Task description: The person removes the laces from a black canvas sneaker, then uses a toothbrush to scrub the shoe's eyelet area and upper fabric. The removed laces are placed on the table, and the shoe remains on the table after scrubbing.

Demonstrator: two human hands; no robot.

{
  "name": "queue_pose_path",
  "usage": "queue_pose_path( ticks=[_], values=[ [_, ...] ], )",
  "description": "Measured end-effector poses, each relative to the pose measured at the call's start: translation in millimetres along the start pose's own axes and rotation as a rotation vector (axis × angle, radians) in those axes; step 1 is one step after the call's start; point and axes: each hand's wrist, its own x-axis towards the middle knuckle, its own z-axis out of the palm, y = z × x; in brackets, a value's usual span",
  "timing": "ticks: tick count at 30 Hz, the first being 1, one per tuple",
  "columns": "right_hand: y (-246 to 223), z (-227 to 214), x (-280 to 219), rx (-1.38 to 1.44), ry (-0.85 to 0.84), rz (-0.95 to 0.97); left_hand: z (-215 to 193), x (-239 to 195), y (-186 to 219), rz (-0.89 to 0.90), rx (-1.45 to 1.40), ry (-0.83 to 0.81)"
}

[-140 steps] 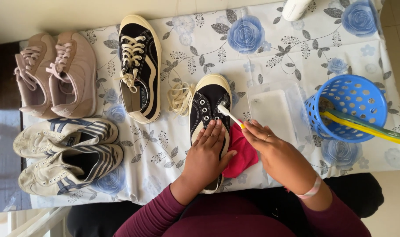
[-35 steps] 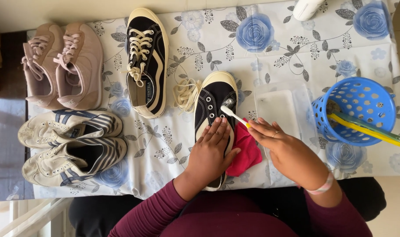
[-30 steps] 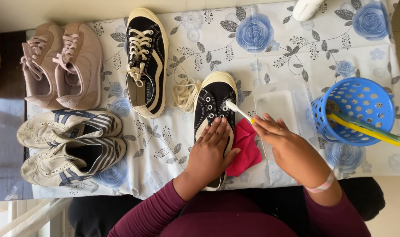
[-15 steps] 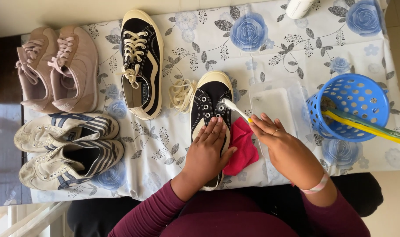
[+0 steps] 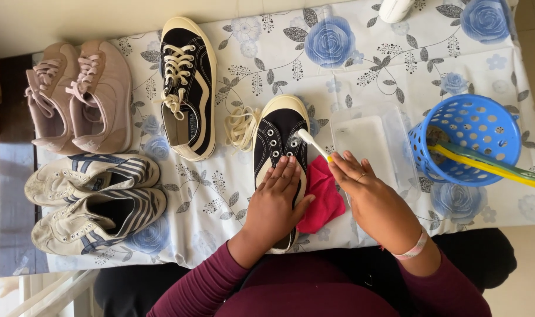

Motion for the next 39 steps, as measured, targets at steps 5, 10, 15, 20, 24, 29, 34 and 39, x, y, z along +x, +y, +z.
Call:
queue_pose_path(
  ticks=[5,10,15,20,24,29,34,39],
  values=[
    [-3.4,-2.1,-7.5,0.023,-0.022,-0.011,-0.6,0.5,0.6,-0.004,-0.003,-0.003],
    [-4.8,-2.6,-10.6,-0.071,0.033,-0.031,-0.5,0.8,0.0,-0.006,-0.001,0.011],
    [-6.9,-11.0,-12.4,0.031,0.000,-0.073,2.4,-4.1,-2.4,0.022,-0.056,-0.014],
    [-2.0,-3.9,-9.6,0.025,0.006,-0.100,1.9,-1.6,-2.0,0.025,-0.059,-0.002],
    [-4.5,-5.8,-10.7,-0.004,0.013,-0.082,2.8,-4.0,-3.0,0.023,-0.066,-0.017],
    [-13.6,6.2,-1.7,-0.080,0.075,-0.057,-0.2,-1.0,-0.4,0.008,-0.034,-0.013],
    [-15.2,6.0,-5.3,-0.100,0.059,-0.063,-2.2,-0.4,1.1,-0.012,0.004,-0.006],
    [-10.3,5.2,2.6,-0.041,0.056,-0.041,-2.2,-0.5,1.4,-0.015,-0.010,0.000]
  ],
)
